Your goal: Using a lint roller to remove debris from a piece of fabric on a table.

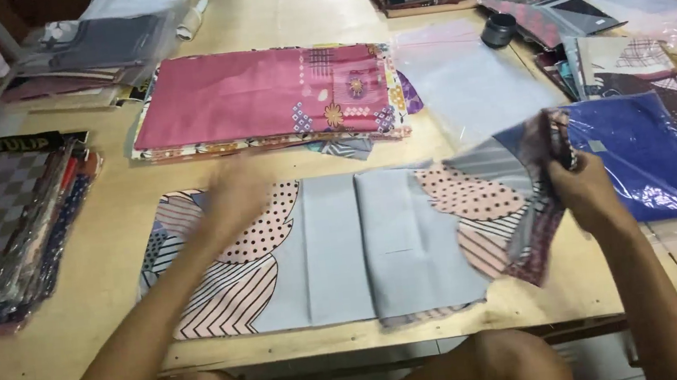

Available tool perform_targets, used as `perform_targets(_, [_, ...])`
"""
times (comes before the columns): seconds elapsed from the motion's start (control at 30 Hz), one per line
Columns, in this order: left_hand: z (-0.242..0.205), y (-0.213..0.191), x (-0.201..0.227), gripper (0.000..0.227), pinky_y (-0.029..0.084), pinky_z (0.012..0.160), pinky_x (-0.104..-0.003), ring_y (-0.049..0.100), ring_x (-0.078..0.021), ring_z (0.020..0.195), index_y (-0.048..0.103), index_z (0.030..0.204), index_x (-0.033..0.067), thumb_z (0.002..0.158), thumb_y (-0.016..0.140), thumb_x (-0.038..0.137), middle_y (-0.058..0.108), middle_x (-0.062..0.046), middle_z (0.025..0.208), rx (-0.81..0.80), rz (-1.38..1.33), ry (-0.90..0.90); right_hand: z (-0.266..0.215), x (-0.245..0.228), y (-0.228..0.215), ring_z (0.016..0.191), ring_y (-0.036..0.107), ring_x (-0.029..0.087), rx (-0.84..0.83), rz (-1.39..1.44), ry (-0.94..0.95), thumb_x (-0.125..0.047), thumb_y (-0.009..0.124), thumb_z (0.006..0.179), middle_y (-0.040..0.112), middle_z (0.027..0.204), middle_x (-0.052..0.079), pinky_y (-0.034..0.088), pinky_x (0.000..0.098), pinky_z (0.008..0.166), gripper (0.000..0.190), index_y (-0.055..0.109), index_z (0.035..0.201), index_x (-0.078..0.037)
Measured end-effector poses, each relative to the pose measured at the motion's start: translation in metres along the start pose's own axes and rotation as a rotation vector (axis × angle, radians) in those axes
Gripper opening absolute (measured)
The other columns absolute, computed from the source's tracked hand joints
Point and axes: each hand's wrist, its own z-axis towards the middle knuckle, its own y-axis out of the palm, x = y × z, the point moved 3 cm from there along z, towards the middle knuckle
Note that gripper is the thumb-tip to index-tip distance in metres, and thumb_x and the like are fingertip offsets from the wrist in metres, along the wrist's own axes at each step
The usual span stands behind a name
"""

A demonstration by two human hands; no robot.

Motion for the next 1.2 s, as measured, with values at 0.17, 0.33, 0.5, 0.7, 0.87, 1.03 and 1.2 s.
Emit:
perform_targets(0.17, [-0.119, -0.018, -0.076, 0.071, 0.045, 0.091, -0.069, 0.054, -0.0484, 0.121, 0.055, 0.134, -0.0101, 0.093, 0.060, 0.048, 0.057, -0.034, 0.133, -0.213, -0.151, -0.844, 0.006, 0.032, -0.001, 0.066, 0.055, 0.029, 0.012, -0.233, 0.087, -0.004, 0.058, 0.096, 0.064, 0.082, 0.022, 0.046, 0.0416, 0.059, 0.021, 0.067, 0.101, 0.014])
perform_targets(0.33, [-0.153, 0.002, -0.090, 0.080, 0.048, 0.088, -0.062, 0.060, -0.0500, 0.108, 0.053, 0.124, -0.0198, 0.097, 0.058, 0.056, 0.058, -0.038, 0.119, -0.202, -0.170, -0.984, 0.004, 0.032, 0.007, 0.066, 0.057, 0.032, -0.012, -0.299, 0.012, -0.002, 0.054, 0.091, 0.065, 0.080, 0.023, 0.047, 0.0448, 0.060, 0.024, 0.069, 0.103, 0.013])
perform_targets(0.5, [-0.146, 0.004, -0.081, 0.044, 0.053, 0.090, -0.054, 0.069, -0.0467, 0.103, 0.065, 0.117, -0.0074, 0.100, 0.057, 0.032, 0.072, -0.029, 0.112, -0.243, -0.267, -0.913, -0.005, 0.020, 0.011, 0.068, 0.062, 0.035, -0.034, -0.350, 0.053, 0.003, 0.051, 0.086, 0.067, 0.087, 0.027, 0.051, 0.0457, 0.061, 0.039, 0.065, 0.121, 0.012])
perform_targets(0.7, [-0.158, -0.028, -0.083, 0.035, 0.053, 0.074, -0.061, 0.068, -0.0546, 0.079, 0.040, 0.125, -0.0065, 0.113, 0.042, 0.026, 0.068, -0.037, 0.094, -0.005, -0.401, -0.982, -0.004, 0.015, 0.010, 0.072, 0.065, 0.039, -0.048, -0.397, 0.093, 0.005, 0.049, 0.087, 0.068, 0.091, 0.029, 0.053, 0.0479, 0.065, 0.033, 0.063, 0.116, 0.013])
perform_targets(0.87, [-0.185, -0.050, -0.129, 0.035, 0.052, 0.071, -0.064, 0.068, -0.0582, 0.076, 0.039, 0.130, -0.0063, 0.114, 0.042, 0.025, 0.068, -0.039, 0.090, 0.003, -0.251, -0.950, -0.014, -0.014, 0.013, 0.082, 0.068, 0.043, -0.063, -0.476, 0.098, -0.001, 0.053, 0.090, 0.071, 0.101, 0.030, 0.053, 0.0502, 0.072, 0.040, 0.062, 0.127, 0.009])
perform_targets(1.03, [-0.232, -0.040, -0.220, 0.031, 0.054, 0.060, -0.063, 0.069, -0.0541, 0.068, 0.045, 0.130, -0.0096, 0.119, 0.046, 0.019, 0.068, -0.039, 0.088, -0.020, -0.214, -1.050, -0.009, -0.015, 0.020, 0.085, 0.069, 0.043, -0.059, -0.497, 0.140, 0.004, 0.054, 0.088, 0.070, 0.105, 0.032, 0.056, 0.0500, 0.075, 0.046, 0.060, 0.133, 0.008])
perform_targets(1.2, [-0.278, -0.023, -0.273, 0.032, 0.056, 0.068, -0.058, 0.069, -0.0571, 0.083, 0.053, 0.137, -0.0176, 0.114, 0.065, 0.000, 0.071, -0.040, 0.108, 0.306, -0.101, -0.830, 0.001, 0.014, 0.023, 0.092, 0.066, 0.047, 0.030, -0.405, -0.013, -0.003, 0.056, 0.087, 0.068, 0.110, 0.033, 0.052, 0.0511, 0.082, 0.057, 0.055, 0.142, 0.007])
